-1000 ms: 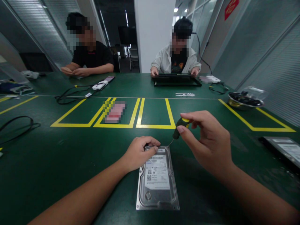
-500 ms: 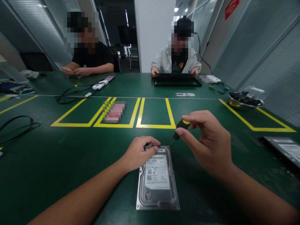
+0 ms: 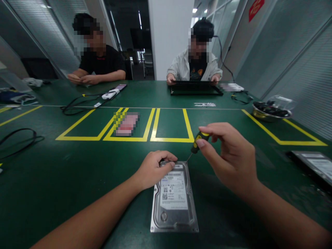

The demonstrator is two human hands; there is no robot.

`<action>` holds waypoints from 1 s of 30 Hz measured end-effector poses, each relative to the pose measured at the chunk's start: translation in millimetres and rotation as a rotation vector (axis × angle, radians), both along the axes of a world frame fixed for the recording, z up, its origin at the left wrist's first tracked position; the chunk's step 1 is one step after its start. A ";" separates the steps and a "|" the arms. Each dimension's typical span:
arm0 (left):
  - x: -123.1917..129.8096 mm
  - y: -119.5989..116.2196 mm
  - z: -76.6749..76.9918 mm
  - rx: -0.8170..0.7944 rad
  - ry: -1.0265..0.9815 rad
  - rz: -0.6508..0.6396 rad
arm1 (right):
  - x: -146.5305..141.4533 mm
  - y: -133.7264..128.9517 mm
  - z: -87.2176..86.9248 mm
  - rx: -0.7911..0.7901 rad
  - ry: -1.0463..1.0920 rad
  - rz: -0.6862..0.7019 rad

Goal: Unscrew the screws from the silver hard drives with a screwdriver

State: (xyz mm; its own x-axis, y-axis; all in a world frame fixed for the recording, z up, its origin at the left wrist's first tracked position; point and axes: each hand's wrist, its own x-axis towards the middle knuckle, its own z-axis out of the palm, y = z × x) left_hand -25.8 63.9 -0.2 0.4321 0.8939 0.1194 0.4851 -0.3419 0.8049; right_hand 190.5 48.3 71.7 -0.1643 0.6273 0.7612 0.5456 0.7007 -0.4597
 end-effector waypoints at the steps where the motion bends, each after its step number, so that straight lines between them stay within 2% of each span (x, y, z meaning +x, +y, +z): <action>1: 0.0 -0.1 0.0 0.000 -0.002 0.003 | 0.1 0.2 -0.1 -0.010 0.000 0.006; 10: 0.0 0.1 0.7 0.003 -0.012 -0.001 | -0.6 0.9 2.6 0.019 -0.025 -0.025; 17: -0.1 0.3 -0.7 -0.002 -0.007 0.002 | 0.3 -0.7 -0.9 -0.054 0.024 -0.034; 24: -0.1 0.3 -0.9 -0.001 -0.020 -0.002 | -0.6 0.6 -0.2 0.006 0.005 -0.017; 30: -0.3 0.0 0.1 -0.001 -0.008 0.004 | 0.4 -0.8 0.1 -0.045 0.016 0.008</action>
